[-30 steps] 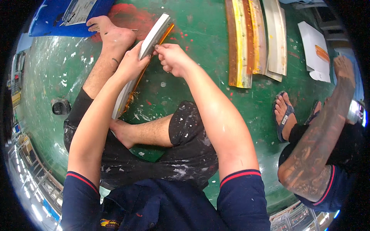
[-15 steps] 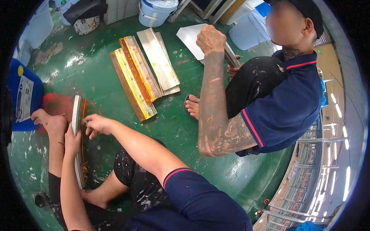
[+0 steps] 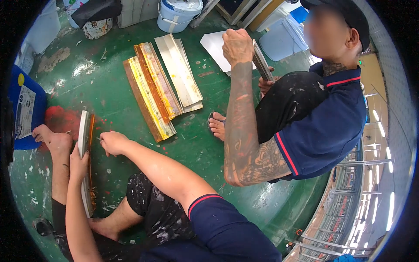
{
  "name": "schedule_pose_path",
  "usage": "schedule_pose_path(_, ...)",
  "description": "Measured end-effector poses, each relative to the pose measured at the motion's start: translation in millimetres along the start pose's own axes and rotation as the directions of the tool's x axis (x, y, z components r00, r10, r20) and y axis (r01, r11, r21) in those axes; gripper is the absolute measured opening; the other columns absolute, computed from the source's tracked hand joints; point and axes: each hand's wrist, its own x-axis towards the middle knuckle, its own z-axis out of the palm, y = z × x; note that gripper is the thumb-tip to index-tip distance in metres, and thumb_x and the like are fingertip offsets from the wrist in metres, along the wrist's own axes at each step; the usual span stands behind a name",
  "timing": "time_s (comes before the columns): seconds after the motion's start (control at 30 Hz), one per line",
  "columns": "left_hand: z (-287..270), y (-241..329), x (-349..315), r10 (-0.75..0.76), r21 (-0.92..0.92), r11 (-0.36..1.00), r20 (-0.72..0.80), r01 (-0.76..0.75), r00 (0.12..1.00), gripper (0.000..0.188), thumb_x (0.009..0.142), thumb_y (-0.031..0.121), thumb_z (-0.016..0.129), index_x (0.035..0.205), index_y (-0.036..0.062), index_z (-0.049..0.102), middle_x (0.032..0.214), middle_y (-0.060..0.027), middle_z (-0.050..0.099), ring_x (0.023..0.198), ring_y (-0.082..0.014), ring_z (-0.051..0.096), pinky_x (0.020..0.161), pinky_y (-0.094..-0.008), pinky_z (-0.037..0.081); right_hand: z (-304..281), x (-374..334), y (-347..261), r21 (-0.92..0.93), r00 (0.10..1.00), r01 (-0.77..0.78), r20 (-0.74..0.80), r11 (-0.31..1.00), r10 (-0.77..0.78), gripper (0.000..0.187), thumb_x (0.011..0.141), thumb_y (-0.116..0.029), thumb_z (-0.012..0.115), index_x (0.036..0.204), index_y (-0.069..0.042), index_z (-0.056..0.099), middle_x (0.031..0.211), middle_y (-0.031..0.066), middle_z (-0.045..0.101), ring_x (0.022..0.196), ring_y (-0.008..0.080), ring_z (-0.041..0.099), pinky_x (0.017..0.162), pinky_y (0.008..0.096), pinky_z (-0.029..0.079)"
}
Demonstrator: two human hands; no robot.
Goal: The recorder is seen assembling a manual screen printing squeegee by inserting a blade into a metal handle.
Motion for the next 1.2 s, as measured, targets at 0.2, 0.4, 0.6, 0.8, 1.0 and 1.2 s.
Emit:
schedule_pose_path(0.2, 16.0, -5.7, 5.2, 0.075, 0.145, 0.987, -0.084, -0.062, 0.994, 0.05, 0.095, 0.011, 0.063, 0.142, -0.0013, 0.052, 0.107, -0.0296, 0.071, 0.099, -0.0449, 0.069, 0.087, -0.0509, 0.052, -2.4, 9.7, 24.8, -0.73, 0.85, 0.329, -0.047, 0.599, -0.525, 0.022, 0.095, -0.026, 0.061, 0.107, -0.008, 0.067, 0.063, 0.0113, 0.067, 0.066, 0.037, 0.071, 0.063, 0.0516, 0.054)
schedule_pose_path(0.4, -5.4, 9.3, -5.5, -0.046, 0.042, 0.998, 0.012, 0.045, 0.999, 0.045, 0.096, 0.008, 0.061, 0.14, -0.0017, 0.055, 0.103, -0.0248, 0.072, 0.096, -0.0377, 0.073, 0.085, -0.0442, 0.055, 7.1, 21.1, 50.0, -0.857, 0.76, 0.366, 0.051, 0.363, -0.648, 0.02, 0.095, -0.022, 0.053, 0.106, -0.009, 0.064, 0.062, 0.0092, 0.067, 0.06, 0.0304, 0.071, 0.056, 0.0456, 0.049)
schedule_pose_path(0.6, -3.4, 16.3, 7.6, 0.059, 0.131, 0.989, 0.035, -0.063, 0.998, 0.048, 0.096, 0.02, 0.066, 0.137, -0.0022, 0.057, 0.118, -0.03, 0.069, 0.117, -0.0431, 0.067, 0.102, -0.0466, 0.049, -5.0, 24.7, 32.1, -0.816, 0.803, 0.338, -0.009, 0.468, -0.596, 0.017, 0.099, -0.02, 0.052, 0.114, -0.012, 0.056, 0.068, 0.0152, 0.071, 0.063, 0.0383, 0.073, 0.051, 0.0524, 0.056)
schedule_pose_path(0.8, -4.1, 20.3, 5.4, -0.098, 0.127, 0.988, 0.046, 0.092, 0.994, 0.049, 0.096, 0.024, 0.066, 0.138, 0.002, 0.056, 0.107, -0.0286, 0.072, 0.105, -0.043, 0.071, 0.093, -0.0473, 0.054, 7.1, 27.6, 44.4, -0.853, 0.76, 0.354, 0.024, 0.383, -0.65, 0.028, 0.098, -0.016, 0.054, 0.126, -0.014, 0.056, 0.068, 0.0107, 0.07, 0.06, 0.0317, 0.071, 0.05, 0.0461, 0.053)
schedule_pose_path(1.0, -7.1, 12.3, 1.2, -0.076, 0.103, 0.992, 0.035, 0.072, 0.996, 0.05, 0.095, 0.023, 0.066, 0.14, 0.0024, 0.055, 0.107, -0.0281, 0.073, 0.104, -0.0403, 0.073, 0.091, -0.0461, 0.055, 22.8, 29.2, 28.4, -0.864, 0.772, 0.351, 0.049, 0.36, -0.633, 0.035, 0.097, -0.016, 0.056, 0.131, -0.012, 0.055, 0.072, 0.0084, 0.072, 0.064, 0.0312, 0.072, 0.053, 0.0456, 0.054)
schedule_pose_path(1.2, -4.4, 12.9, 1.5, -0.044, 0.131, 0.99, 0.014, 0.042, 0.999, 0.051, 0.095, 0.024, 0.066, 0.14, 0.0028, 0.055, 0.106, -0.029, 0.073, 0.102, -0.0431, 0.072, 0.091, -0.0473, 0.055, 21.0, 30.6, 31.5, -0.876, 0.766, 0.326, 0.023, 0.357, -0.642, 0.034, 0.097, -0.017, 0.057, 0.131, -0.013, 0.057, 0.073, 0.0076, 0.074, 0.064, 0.0298, 0.072, 0.052, 0.0447, 0.054)
